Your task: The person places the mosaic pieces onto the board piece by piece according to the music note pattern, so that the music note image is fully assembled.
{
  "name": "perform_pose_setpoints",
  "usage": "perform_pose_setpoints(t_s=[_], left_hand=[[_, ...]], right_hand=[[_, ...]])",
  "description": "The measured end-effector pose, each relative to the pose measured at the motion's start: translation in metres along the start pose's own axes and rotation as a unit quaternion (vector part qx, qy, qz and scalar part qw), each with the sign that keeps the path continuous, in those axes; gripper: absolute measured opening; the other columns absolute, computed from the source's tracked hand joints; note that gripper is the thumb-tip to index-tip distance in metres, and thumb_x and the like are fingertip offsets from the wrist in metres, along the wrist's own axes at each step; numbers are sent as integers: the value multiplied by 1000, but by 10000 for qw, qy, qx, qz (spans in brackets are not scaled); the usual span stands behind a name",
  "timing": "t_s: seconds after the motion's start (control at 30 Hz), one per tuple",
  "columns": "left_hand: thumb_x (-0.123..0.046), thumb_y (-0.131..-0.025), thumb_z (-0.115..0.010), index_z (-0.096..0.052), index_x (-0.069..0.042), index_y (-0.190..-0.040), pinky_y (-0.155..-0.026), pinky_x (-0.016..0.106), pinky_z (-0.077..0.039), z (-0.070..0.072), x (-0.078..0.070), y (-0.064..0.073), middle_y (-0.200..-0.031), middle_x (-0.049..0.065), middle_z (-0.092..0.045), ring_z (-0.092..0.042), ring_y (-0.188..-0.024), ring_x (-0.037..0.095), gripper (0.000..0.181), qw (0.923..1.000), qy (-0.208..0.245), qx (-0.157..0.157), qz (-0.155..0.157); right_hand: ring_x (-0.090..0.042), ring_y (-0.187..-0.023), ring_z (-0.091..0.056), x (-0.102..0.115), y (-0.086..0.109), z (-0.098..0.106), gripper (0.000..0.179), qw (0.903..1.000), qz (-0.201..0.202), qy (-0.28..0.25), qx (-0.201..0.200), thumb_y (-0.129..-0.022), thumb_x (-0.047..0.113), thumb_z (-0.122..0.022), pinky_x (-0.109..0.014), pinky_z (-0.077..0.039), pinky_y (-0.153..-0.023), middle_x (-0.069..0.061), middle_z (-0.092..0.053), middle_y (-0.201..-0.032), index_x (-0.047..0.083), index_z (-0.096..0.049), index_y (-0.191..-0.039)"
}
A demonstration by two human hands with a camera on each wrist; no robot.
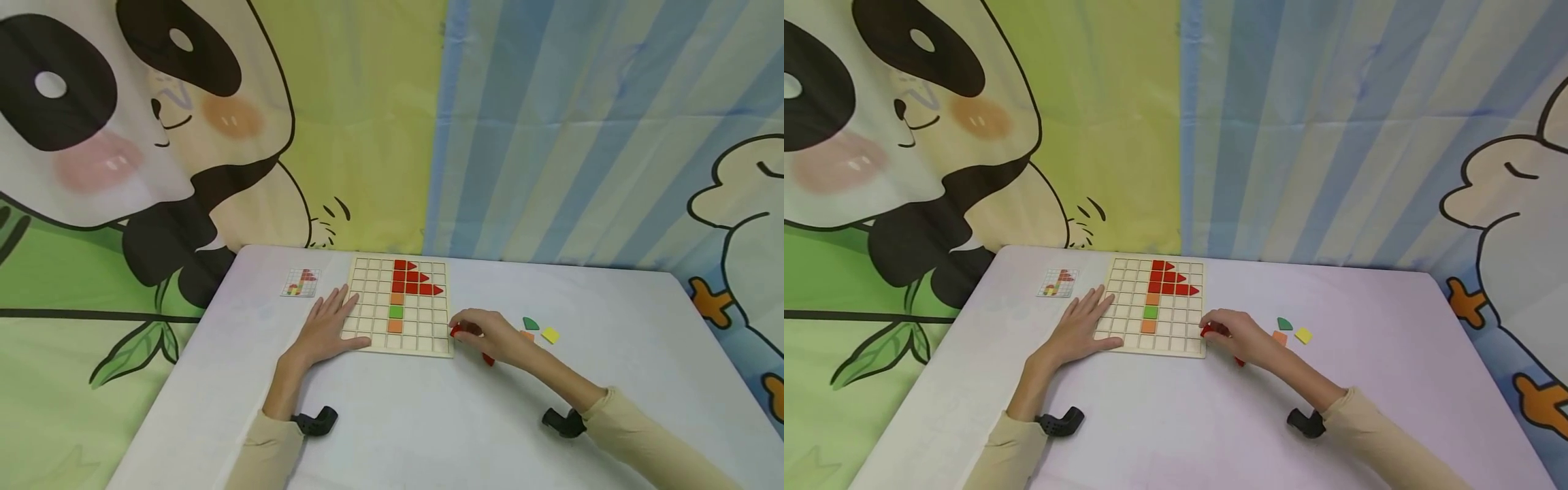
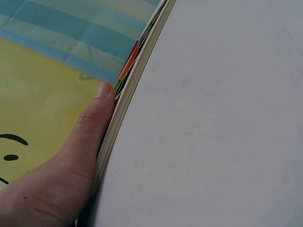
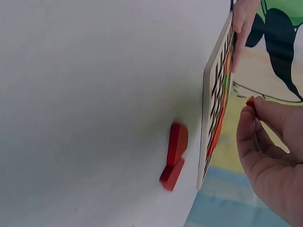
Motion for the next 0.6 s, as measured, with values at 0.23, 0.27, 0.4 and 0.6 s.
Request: perform_pose_setpoints(t_s=[0.23,0.27,0.4,0.6], left_hand=[[-67,-86,-72,-28,-13,-165,-130,59,-4,0,1,-1,-175,12,-8,-7,-162,35,105,10000,-27,-16,-11],[-67,-86,-71,-27,-13,-165,-130,58,-4,0,0,-1,-175,12,-8,-6,-162,35,106,10000,-31,-5,-9],[-68,-86,-71,-27,-13,-165,-130,58,-4,0,0,-1,-175,12,-8,-6,-162,34,106,10000,-45,5,-1],[-68,-86,-71,-27,-14,-165,-130,57,-4,-1,-1,-1,-175,11,-8,-6,-163,33,106,10000,-38,-15,6]], right_hand=[[-8,-87,-64,17,-18,-29,20,9981,125,-515,321,-95,6,-73,-22,-58,-79,-5,-73,-100,1,-70,-114],[-8,-87,-64,20,-22,-34,20,9977,142,-549,366,-95,7,-74,-22,-58,-79,-5,-73,-99,1,-70,-114],[-6,-86,-63,34,-38,-49,19,9972,241,-599,386,-94,9,-75,-21,-57,-78,-2,-72,-96,4,-70,-112],[-4,-77,-58,38,-64,-70,17,9989,45,-292,361,-93,10,-77,-19,-53,-73,0,-68,-86,2,-71,-107]])
Point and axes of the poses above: each hand's wrist, its own y-axis away from the middle knuckle, its own z-axis out of the back of the hand, x = y × z, the point moved 9 cm from there along -y, towards the middle knuckle
